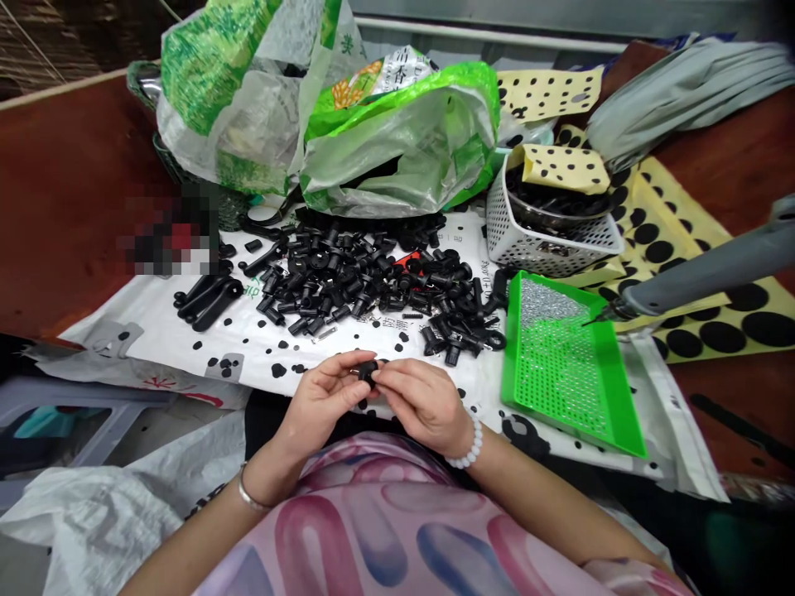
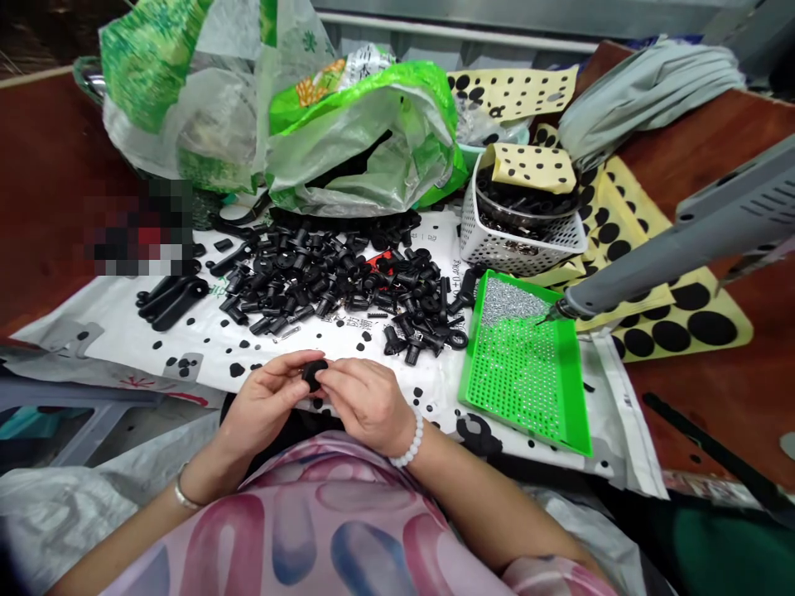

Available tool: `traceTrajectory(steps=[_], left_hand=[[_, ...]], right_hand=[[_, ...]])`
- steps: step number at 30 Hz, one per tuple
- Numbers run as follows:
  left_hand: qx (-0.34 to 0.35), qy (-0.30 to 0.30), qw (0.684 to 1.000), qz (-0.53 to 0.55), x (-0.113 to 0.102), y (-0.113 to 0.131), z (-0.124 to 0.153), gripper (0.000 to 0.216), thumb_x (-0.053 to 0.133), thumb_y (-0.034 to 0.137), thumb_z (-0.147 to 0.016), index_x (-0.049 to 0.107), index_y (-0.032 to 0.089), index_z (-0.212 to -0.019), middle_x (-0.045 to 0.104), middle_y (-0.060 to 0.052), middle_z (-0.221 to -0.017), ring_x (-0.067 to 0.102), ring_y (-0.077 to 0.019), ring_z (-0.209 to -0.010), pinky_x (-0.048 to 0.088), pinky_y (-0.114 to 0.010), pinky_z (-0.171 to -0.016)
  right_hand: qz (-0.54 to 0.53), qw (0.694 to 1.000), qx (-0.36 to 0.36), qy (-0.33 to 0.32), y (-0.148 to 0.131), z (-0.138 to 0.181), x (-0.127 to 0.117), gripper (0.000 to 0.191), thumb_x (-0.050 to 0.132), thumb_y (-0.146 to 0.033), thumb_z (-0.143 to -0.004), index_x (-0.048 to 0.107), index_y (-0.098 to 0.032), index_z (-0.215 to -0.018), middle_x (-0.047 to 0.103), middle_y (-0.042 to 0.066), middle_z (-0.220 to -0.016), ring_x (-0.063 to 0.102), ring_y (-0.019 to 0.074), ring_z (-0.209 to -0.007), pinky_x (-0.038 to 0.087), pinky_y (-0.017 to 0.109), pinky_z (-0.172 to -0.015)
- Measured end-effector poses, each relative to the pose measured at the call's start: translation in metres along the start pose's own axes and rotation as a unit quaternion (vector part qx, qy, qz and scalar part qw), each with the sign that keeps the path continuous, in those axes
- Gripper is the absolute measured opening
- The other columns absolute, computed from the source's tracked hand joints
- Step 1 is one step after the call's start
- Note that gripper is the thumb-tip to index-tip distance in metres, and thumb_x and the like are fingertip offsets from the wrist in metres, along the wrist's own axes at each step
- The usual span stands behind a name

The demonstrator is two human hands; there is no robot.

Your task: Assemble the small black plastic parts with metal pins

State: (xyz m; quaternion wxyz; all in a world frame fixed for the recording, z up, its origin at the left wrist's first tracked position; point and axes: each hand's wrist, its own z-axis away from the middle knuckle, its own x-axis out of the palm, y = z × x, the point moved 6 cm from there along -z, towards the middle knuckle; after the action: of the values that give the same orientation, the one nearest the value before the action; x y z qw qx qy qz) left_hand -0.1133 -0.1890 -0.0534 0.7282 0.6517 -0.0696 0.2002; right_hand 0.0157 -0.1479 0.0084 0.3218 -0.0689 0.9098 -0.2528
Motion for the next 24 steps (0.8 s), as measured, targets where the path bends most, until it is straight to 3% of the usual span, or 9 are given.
traceTrajectory(steps=[5,11,19,24], left_hand=[[0.001,0.006,1.0,-0.008,0.0,-0.005,-0.001,0.035,0.068,0.02,-0.073,0.063,0.019,-0.108,0.07,-0.005,-0.089,0.065,-0.0141,-0.072,0.052,-0.024,-0.071],[0.012,0.012,0.999,-0.03,0.009,-0.001,0.002,0.036,0.071,0.019,-0.069,0.064,0.019,-0.104,0.069,-0.005,-0.097,0.065,-0.0162,-0.082,0.053,-0.026,-0.076],[0.06,0.021,0.989,-0.133,0.011,0.0,0.005,0.038,0.069,0.022,-0.071,0.061,0.018,-0.108,0.066,-0.007,-0.105,0.064,-0.0158,-0.087,0.053,-0.028,-0.08],[0.149,0.006,0.953,-0.262,0.007,0.006,0.008,0.04,0.065,0.022,-0.076,0.057,0.021,-0.115,0.06,-0.008,-0.114,0.061,-0.0182,-0.097,0.052,-0.032,-0.087]], right_hand=[[-0.109,0.984,0.138,0.024,0.012,0.007,-0.001,0.019,0.052,-0.012,-0.084,0.065,-0.019,-0.095,0.067,0.007,-0.087,0.064,0.015,-0.081,0.054,0.027,-0.071],[-0.195,0.935,0.294,0.036,0.027,0.017,0.006,0.011,0.059,-0.017,-0.08,0.066,-0.018,-0.089,0.066,0.003,-0.081,0.062,0.0114,-0.065,0.052,0.022,-0.059],[-0.183,0.942,0.279,0.043,0.029,0.016,0.01,0.007,0.058,-0.013,-0.079,0.062,-0.018,-0.081,0.059,0.003,-0.081,0.057,0.013,-0.076,0.047,0.025,-0.069],[-0.208,0.938,0.272,0.05,0.03,0.014,0.01,0.009,0.057,-0.011,-0.08,0.061,-0.019,-0.081,0.058,0.003,-0.085,0.058,0.0141,-0.082,0.047,0.027,-0.075]])
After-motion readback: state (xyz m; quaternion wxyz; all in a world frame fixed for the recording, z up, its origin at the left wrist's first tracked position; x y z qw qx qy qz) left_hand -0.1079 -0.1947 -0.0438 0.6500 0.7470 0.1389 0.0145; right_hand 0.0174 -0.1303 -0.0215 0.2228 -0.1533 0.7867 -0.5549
